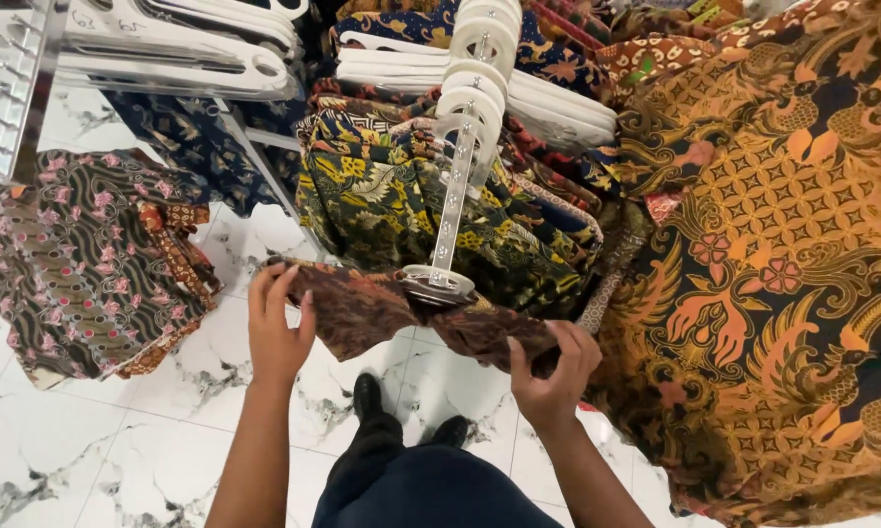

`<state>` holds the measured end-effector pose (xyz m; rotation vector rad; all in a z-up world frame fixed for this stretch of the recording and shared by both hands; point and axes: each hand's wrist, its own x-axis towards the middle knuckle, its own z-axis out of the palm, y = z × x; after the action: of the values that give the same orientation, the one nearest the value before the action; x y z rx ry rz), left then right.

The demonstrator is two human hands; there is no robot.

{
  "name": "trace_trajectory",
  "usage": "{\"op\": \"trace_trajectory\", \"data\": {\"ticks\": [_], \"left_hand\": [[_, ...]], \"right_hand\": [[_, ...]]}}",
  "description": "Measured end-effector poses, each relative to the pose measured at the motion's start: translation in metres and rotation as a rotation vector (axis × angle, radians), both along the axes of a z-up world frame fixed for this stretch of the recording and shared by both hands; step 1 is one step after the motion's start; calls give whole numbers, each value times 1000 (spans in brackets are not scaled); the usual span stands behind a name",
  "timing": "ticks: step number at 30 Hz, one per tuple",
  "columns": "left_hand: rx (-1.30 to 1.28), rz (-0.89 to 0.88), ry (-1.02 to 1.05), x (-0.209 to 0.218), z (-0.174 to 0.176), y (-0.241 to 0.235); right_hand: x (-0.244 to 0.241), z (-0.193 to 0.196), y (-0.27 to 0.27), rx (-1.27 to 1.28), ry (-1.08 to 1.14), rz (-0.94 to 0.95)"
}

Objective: Selecting a batik shirt from a rack, removing it from the hanger, buttoning the front buttons, and hanging it back up.

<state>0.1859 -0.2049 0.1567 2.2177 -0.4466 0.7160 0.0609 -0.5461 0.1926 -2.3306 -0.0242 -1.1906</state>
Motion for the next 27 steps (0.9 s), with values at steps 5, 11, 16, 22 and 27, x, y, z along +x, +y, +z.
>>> {"op": "trace_trajectory", "data": {"ticks": [5, 11, 16, 22, 27], "left_hand": [[121, 51, -267, 35, 31, 7], [28, -4, -180, 50, 16, 12], [90, -50, -205, 71, 9, 33], [-18, -152, -266, 90, 35, 40], [-41, -225, -249, 98, 55, 36]], "right_hand": [[32, 41, 21, -253, 67, -11], [47, 27, 26, -296, 367, 34], [60, 23, 22, -111, 449, 116], [67, 55, 42, 289, 568, 162], [56, 3, 33, 398, 404, 211]]}}
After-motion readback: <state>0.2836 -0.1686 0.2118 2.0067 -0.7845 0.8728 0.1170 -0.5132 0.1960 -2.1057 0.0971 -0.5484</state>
